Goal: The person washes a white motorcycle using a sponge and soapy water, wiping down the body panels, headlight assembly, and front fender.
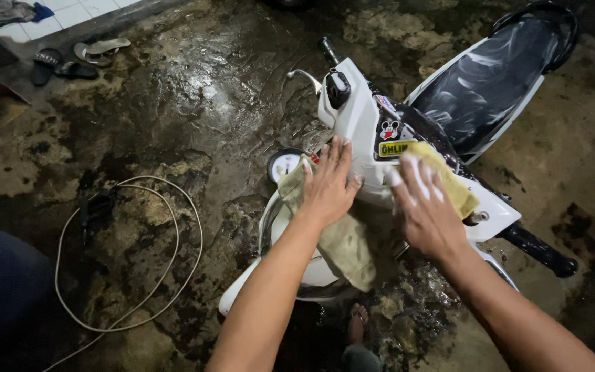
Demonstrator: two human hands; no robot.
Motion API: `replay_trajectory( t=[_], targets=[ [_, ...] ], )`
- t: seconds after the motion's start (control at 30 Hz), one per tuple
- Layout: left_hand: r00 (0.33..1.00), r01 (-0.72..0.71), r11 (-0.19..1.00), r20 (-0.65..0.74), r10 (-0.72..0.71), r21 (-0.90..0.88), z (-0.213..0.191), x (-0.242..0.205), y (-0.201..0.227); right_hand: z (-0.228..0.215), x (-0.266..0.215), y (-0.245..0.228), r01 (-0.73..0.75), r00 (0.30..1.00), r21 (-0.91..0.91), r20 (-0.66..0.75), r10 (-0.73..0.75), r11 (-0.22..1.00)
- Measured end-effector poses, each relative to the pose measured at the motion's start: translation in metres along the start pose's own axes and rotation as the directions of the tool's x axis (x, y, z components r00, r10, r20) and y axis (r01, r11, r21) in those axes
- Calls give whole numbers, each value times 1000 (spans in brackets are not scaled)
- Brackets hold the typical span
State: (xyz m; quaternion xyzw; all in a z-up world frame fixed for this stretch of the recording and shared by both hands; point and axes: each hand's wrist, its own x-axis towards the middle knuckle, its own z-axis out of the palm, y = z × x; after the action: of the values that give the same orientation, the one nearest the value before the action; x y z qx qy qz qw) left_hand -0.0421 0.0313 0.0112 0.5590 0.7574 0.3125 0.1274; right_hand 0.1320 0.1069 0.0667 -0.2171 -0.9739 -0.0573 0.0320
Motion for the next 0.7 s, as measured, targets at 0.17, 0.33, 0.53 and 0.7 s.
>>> replay_trajectory(
  t=[0.17,0.33,0.53,0.7],
  targets=[
    [1000,-10,1000,-28,11,2,1,-3,-1,-16,25,-25,-250,964,85,-76,257,964],
    [999,-26,999,-33,27,38,2,-6,-3,5,-4,-13,14,935,-100,-351,-48,995],
    [1000,2,998,-18,-1,60,7,-5,0,10,-1,-1,148,915,-153,-354,-194,977],
    [1000,27,999,10,-27,40,2,-13,2,-17,12,-33,-284,937,92,-186,297,954]
  ],
)
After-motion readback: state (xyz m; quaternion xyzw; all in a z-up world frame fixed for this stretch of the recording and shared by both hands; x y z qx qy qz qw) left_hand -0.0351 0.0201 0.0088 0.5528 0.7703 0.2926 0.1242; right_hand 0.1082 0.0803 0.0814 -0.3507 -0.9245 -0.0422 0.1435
